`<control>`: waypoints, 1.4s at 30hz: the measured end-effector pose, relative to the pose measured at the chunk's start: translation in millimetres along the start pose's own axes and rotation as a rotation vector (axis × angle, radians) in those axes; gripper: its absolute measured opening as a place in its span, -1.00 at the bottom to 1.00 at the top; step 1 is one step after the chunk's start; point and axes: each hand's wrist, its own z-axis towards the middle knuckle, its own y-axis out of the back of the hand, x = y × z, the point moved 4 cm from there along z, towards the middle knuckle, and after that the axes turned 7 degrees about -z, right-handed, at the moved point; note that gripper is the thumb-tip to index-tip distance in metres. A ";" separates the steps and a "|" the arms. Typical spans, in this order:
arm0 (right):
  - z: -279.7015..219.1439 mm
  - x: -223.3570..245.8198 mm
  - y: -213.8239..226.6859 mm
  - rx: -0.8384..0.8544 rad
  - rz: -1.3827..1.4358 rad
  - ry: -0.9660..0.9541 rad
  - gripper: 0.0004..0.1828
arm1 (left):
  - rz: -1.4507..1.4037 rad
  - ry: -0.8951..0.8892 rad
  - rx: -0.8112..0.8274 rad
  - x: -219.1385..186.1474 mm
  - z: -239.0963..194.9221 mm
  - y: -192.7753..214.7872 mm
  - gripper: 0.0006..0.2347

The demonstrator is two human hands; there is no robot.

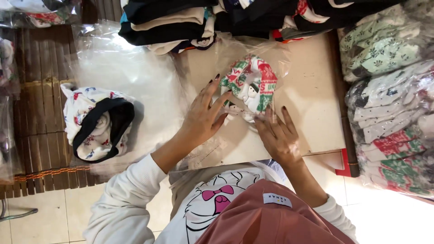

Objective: Packaging small fabric hats into individual plastic adhesive bags

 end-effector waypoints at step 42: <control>-8.2 -42.3 9.4 0.120 0.144 -0.647 -0.88 | 0.047 -0.143 -0.074 -33.5 -6.0 31.6 -0.95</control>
